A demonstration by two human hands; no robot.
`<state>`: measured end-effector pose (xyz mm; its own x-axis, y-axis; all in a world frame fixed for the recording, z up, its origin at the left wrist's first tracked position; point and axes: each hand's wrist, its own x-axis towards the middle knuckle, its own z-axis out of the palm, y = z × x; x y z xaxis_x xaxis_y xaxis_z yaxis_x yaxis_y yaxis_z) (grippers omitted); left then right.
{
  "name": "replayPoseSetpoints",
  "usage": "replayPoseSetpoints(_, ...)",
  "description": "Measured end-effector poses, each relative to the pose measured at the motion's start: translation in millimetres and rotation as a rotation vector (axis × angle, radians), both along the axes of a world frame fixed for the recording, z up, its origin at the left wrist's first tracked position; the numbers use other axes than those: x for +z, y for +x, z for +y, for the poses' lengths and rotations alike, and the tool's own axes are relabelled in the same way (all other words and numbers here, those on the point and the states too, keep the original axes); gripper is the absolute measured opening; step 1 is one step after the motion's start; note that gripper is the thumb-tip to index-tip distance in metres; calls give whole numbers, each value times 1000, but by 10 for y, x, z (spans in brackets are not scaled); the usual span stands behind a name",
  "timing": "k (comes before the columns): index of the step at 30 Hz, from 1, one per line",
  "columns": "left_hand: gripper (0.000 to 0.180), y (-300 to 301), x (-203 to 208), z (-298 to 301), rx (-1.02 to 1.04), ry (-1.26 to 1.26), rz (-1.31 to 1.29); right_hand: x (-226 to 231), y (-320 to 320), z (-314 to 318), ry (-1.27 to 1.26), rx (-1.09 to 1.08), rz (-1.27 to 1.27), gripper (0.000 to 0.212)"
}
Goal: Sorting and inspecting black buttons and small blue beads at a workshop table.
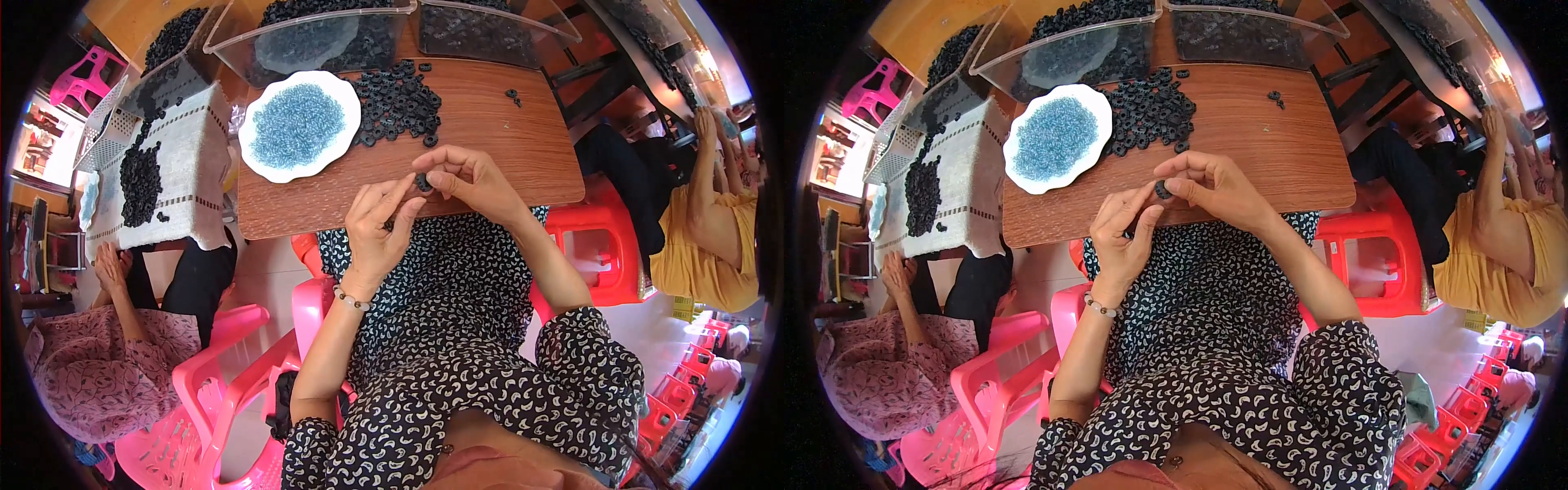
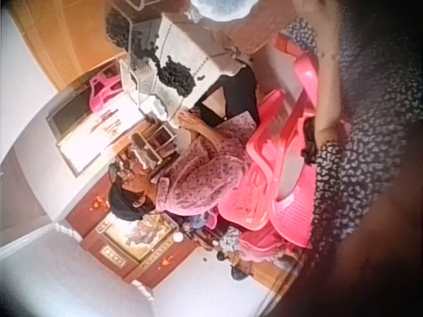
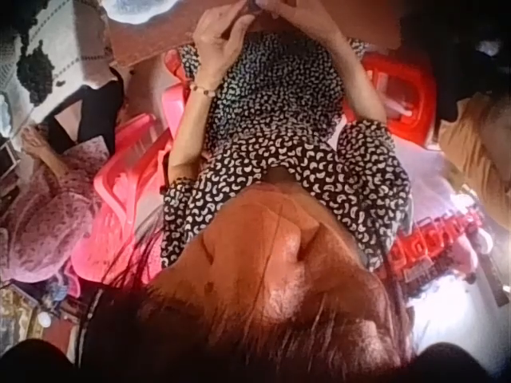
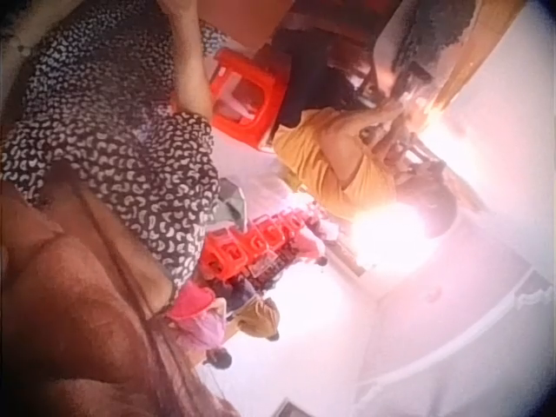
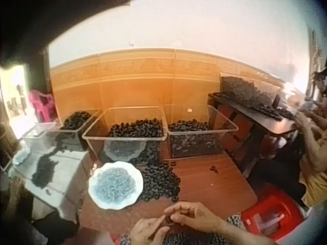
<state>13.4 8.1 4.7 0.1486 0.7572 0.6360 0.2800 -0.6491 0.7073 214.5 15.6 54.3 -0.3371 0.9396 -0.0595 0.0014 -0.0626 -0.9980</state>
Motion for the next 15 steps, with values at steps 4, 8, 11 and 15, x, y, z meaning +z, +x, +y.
replayPoseSetpoints(4,36,1,59,-22,-17,-126,-75,-29,-104,-21,-126,12,78,31)
replayPoseSetpoints(8,36,-14,12,-1,-32,-101,-40,-50,-90,-6,-170,35,99,31)
replayPoseSetpoints(11,35,13,32,-2,-48,-90,-46,-64,-36,-26,-142,9,51,30)
replayPoseSetpoints(15,33,10,57,-45,-15,-207,-74,-126,-66,-18,12,-2,3,30)
